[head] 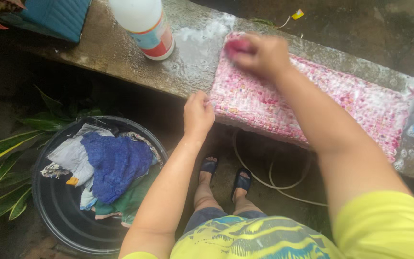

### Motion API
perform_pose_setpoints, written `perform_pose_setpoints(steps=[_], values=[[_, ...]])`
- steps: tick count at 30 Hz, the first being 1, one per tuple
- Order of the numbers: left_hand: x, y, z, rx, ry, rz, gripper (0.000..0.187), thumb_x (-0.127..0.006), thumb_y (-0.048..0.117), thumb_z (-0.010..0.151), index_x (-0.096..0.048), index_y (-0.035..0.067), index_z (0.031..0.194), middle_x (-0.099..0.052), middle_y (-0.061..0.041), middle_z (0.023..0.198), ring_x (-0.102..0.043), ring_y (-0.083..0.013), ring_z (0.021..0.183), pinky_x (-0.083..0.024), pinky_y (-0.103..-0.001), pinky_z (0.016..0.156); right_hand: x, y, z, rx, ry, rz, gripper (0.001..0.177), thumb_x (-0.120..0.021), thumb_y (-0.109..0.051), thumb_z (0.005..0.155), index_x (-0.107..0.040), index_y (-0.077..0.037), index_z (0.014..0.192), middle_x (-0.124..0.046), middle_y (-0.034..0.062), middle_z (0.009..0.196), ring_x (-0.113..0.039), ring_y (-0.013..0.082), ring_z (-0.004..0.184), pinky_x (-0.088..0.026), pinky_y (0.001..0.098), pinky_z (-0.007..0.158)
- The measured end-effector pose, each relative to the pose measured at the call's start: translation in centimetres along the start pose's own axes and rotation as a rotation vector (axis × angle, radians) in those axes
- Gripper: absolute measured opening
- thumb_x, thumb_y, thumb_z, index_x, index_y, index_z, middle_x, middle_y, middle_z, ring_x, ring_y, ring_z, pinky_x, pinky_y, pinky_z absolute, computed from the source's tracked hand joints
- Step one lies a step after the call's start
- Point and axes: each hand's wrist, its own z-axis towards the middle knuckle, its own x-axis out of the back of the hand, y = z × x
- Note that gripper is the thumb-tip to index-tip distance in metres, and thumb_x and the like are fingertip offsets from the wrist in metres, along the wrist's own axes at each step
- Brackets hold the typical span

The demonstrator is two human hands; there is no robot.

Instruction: The person washes a mat by laying it on a ledge, pouring water over it using a scoop, adding liquid from a bottle, and scrubbing both sides with a brush.

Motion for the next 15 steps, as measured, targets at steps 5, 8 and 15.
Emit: perform_pose_setpoints(steps=[5, 8, 15], values=[[0.2, 0.0, -0.6, -0.009, 0.037, -0.011, 0.004, -0.066, 0.001, 0.084, -0.063, 0.003, 0.083, -0.065, -0.018, 0.089, -0.065, -0.0394, 0.083, -0.053, -0.047, 0.073, -1.5, -1.6, -0.1, -0.173, 0.005, -0.001, 0.027, -0.084, -0.040, 0.095, -0.075, -0.019, 0.108, -0.077, 0.0069, 0.091, -0.075, 0.0238, 0.076, -0.060, 0.0385, 0.070], [1.0, -0.2, 0.5, -0.001, 0.035, -0.039, 0.006, -0.068, 0.004, 0.083, -0.063, 0.003, 0.081, -0.065, -0.018, 0.084, -0.065, -0.0397, 0.079, -0.052, -0.047, 0.071, -0.1, -7.5, -5.2, -0.030, -0.177, 0.132, 0.045, -0.086, -0.041, 0.076, -0.079, -0.021, 0.116, -0.075, 0.0089, 0.079, -0.073, 0.0269, 0.067, -0.058, 0.0401, 0.064], [0.8, -0.1, -0.1, 0.061, -0.030, -0.039, 0.006, -0.069, 0.004, 0.080, -0.064, 0.003, 0.077, -0.066, -0.017, 0.083, -0.066, -0.0397, 0.078, -0.053, -0.048, 0.070, -4.9, 0.2, 5.7, -0.084, -0.002, -0.040, 0.035, -0.085, -0.051, 0.091, -0.074, -0.020, 0.104, -0.076, 0.0081, 0.085, -0.073, 0.0300, 0.072, -0.057, 0.0441, 0.063]])
